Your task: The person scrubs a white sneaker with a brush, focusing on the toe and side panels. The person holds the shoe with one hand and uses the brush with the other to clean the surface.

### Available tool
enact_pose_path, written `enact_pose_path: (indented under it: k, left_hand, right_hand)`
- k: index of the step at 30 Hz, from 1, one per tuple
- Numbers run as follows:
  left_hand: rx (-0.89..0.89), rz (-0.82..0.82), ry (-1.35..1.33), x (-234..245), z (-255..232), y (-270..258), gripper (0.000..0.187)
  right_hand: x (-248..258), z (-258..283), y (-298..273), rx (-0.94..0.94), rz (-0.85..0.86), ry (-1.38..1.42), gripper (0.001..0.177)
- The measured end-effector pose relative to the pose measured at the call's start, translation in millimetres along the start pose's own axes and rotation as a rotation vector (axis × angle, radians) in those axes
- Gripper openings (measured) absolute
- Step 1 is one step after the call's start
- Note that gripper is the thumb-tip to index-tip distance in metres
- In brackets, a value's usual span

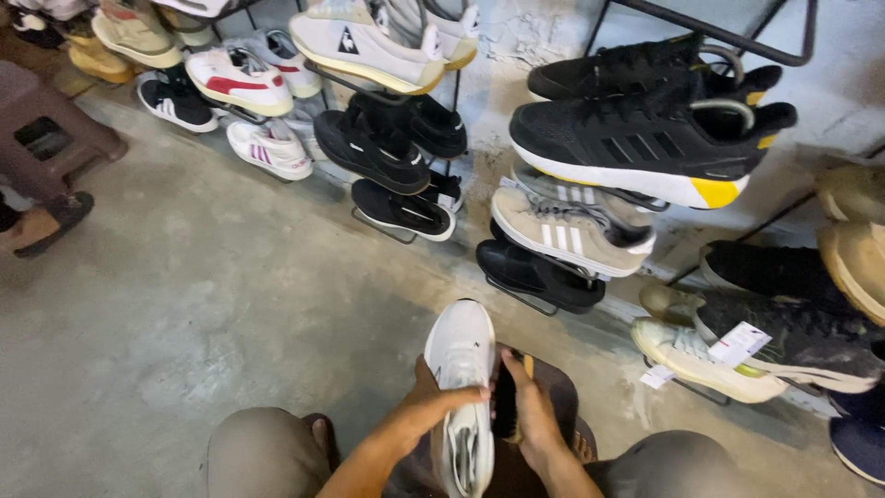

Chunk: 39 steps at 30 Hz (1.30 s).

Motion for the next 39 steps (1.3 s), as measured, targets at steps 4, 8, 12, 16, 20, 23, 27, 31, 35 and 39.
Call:
enact_pose_path:
  k: [4,8,12,16,20,23,27,31,35,39]
  left_hand:
    - [-0.091,-0.002,0.013,7.2,-4.2,-23.2,0.125]
    - [-0.092,0.017,-0.221,20.5,-3.8,-23.4,0.117]
    - [-0.069,-0.044,-0.090,51.7,-7.9,-39.6,0.121]
    - [-0.183,-0.031,-0.293,84.9,-17.0,-30.6,0.118]
    - [-0.288,-0.094,-0.337,107.8,-18.5,-22.5,0.111]
    - [-0.235,-0.051,-0.391,111.1,-34.8,-29.5,0.113]
    - [-0.282,0.030,-0.447,103.5,-30.6,-22.9,0.115]
    - [-0.344,0.230,-0.409,96.9,-44.3,-15.5,0.116]
    - [-0.364,0.292,-0.348,93.3,-43.1,7.6,0.122]
    - [-0.227,0.257,-0.508,84.5,-45.4,35.1,0.118]
  right_hand:
    - [-10.4,12.0,-19.5,-0.012,-0.002,0.041,0.039]
    - [-16.4,7.9,-19.1,-0.028,-0.030,-0.045,0.053]
    - [-34.9,15.3,-23.9,0.125,0.046,-0.404,0.073]
    - [-75.0,53.1,-54.1,0.180,0.181,-0.500,0.078]
    - [-80.3,66.2,-4.9,0.432,0.248,-0.549,0.054]
    - [-88.4,67.2,8.6,0.723,0.418,-0.339,0.052]
    - [-92.7,50.2,-2.5,1.225,0.461,-0.718,0.063]
    - [-106.3,56.9,-1.5,1.519,0.362,-0.815,0.075]
    - [-117.5,81.4,26.6,1.548,0.280,-0.792,0.066]
    - [-111.5,84.1,49.2,1.119,0.183,-0.719,0.063]
Point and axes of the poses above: each hand's wrist, its own y-axis towards the middle knuckle, its own x-axis out of the back of the hand, z = x × y, the point moved 5 cm from there along y, towards the middle knuckle, and after that the axes turned 10 degrees about y, right-handed, at the moved point
